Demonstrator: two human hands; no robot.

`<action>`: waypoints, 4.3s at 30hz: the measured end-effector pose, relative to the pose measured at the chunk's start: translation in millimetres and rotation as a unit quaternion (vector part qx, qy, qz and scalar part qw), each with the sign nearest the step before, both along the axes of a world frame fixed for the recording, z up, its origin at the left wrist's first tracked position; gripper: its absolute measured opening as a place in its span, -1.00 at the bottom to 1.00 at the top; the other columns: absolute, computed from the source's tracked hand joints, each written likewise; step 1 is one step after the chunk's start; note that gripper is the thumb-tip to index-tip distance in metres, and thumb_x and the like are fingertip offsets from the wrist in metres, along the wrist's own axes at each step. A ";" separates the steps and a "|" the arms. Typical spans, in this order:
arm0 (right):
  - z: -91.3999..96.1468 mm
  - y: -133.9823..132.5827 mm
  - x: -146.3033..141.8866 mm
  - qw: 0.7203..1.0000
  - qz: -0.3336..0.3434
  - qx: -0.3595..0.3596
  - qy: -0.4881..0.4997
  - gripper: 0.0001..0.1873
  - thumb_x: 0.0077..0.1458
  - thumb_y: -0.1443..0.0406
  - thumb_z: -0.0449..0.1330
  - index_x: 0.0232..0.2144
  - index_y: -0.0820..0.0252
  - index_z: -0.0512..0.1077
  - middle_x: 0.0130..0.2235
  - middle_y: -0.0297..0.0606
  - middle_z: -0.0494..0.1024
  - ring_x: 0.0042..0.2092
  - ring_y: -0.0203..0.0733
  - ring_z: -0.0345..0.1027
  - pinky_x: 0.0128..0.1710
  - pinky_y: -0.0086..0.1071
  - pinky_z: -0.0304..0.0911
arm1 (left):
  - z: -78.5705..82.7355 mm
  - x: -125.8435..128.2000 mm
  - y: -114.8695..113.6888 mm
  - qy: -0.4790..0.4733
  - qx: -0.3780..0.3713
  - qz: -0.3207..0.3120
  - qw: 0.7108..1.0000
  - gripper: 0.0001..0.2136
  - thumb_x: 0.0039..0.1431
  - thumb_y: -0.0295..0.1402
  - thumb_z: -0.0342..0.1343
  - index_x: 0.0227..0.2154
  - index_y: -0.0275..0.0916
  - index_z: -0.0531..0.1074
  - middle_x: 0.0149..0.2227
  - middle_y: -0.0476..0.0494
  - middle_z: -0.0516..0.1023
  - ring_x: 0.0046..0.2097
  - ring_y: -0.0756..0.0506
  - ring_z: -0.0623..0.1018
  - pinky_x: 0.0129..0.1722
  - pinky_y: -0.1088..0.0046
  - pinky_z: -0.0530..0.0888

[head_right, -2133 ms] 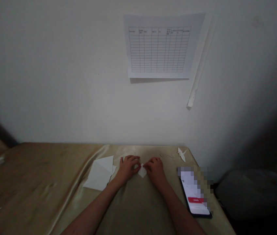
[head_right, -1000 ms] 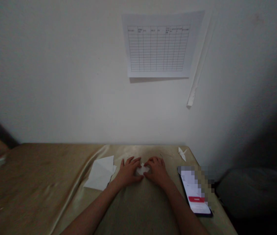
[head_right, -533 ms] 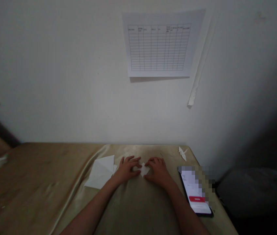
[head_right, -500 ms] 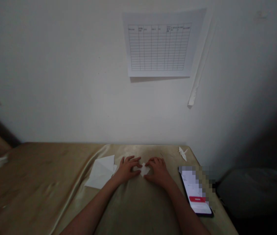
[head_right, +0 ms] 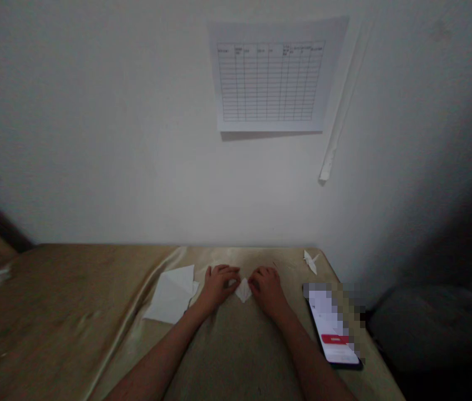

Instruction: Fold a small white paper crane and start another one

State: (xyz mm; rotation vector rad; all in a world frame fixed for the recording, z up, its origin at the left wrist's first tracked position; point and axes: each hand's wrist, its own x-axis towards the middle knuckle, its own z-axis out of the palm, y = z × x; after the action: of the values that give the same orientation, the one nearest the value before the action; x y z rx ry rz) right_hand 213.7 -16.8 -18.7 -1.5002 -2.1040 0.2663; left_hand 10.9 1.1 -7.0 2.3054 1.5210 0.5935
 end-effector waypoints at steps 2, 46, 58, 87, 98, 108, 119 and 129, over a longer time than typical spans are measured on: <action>-1.6 2.3 -0.4 1.000 -0.004 0.004 0.001 -0.89 0.17 0.32 0.17 -0.29 0.10 0.52 -0.14 -0.25 0.51 -0.02 -0.12 0.29 0.08 -0.22 0.10 | 0.0 2.5 0.5 0.000 0.005 0.009 1.000 -0.89 0.21 -0.24 0.16 -0.24 0.09 0.55 0.12 0.13 0.51 0.20 -0.22 0.31 0.25 -0.32 -0.15; 5.8 -11.6 5.4 0.998 0.030 -0.055 -0.006 -0.49 -0.13 0.19 0.37 -0.09 0.10 0.41 0.03 -0.19 0.41 0.14 -0.01 0.19 0.23 -0.12 -0.05 | 10.0 -6.9 -10.6 0.035 -0.050 -0.044 0.997 -0.59 -0.09 -0.12 0.35 -0.12 0.07 0.46 0.35 0.06 0.21 0.36 -0.32 0.13 0.26 -0.38 -0.20; 8.1 -12.3 8.1 0.995 0.038 -0.086 0.024 -0.40 -0.23 0.18 0.44 -0.07 0.07 0.43 0.06 -0.21 0.40 0.15 -0.02 0.17 0.24 -0.11 -0.07 | 11.8 -6.6 -8.4 0.011 -0.034 -0.040 0.999 -0.94 0.08 -0.23 0.27 -0.39 -0.04 0.55 0.29 0.08 0.30 0.30 -0.26 0.22 0.26 -0.33 -0.15; 0.2 -8.8 2.5 0.998 0.014 -0.041 0.035 -0.75 0.02 0.20 0.31 -0.20 0.06 0.51 -0.02 -0.21 0.47 0.11 -0.05 0.24 0.21 -0.09 -0.03 | 11.7 0.4 -5.1 -0.017 -0.045 -0.017 0.999 -0.90 0.03 -0.27 0.31 -0.37 -0.05 0.52 0.30 0.09 0.29 0.31 -0.26 0.20 0.23 -0.38 -0.19; -3.1 -0.1 3.5 0.995 -0.011 0.024 0.100 -0.91 0.00 0.24 0.30 -0.43 0.12 0.47 -0.18 -0.23 0.54 -0.05 -0.07 0.32 0.07 -0.16 0.14 | 14.9 1.5 -6.1 -0.045 0.006 0.014 0.999 -0.84 0.16 -0.21 0.20 -0.19 0.00 0.49 0.30 0.01 0.28 0.29 -0.23 0.23 0.27 -0.23 -0.04; 10.8 -9.9 7.4 0.989 -0.118 0.078 -0.050 -0.92 0.11 0.35 0.15 -0.39 0.08 0.45 -0.22 -0.24 0.54 0.01 -0.03 0.27 0.32 0.08 -0.29 | 15.9 -1.9 -5.5 -0.014 0.008 0.062 0.998 -0.74 0.15 -0.20 0.20 -0.08 0.09 0.48 0.28 0.01 0.31 0.27 -0.25 0.27 0.25 -0.28 -0.01; 7.9 -9.6 1.9 0.996 -0.054 0.050 -0.050 -0.87 0.17 0.20 0.22 -0.34 -0.02 0.59 -0.19 -0.27 0.59 0.06 -0.03 0.28 0.31 0.20 -0.35 | 16.9 2.9 -11.1 0.002 0.023 0.028 0.999 -0.81 0.19 -0.18 0.16 -0.14 0.12 0.53 0.27 0.09 0.33 0.26 -0.26 0.24 0.24 -0.35 -0.09; 7.0 -9.6 1.4 0.998 -0.022 0.045 -0.031 -0.82 0.23 0.18 0.18 -0.28 -0.04 0.60 -0.14 -0.33 0.63 0.00 -0.13 0.40 0.33 0.09 -0.27 | 13.4 6.3 -15.4 0.044 0.031 0.037 0.998 -0.81 0.21 -0.11 0.13 -0.15 0.21 0.56 0.24 0.14 0.37 0.27 -0.33 0.21 0.23 -0.40 -0.21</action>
State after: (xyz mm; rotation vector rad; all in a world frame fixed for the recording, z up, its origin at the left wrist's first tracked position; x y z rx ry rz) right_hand 215.0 -26.4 -11.7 -1.5173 -2.0997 0.1094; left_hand 17.2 -14.3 6.4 2.3575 1.6561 0.5729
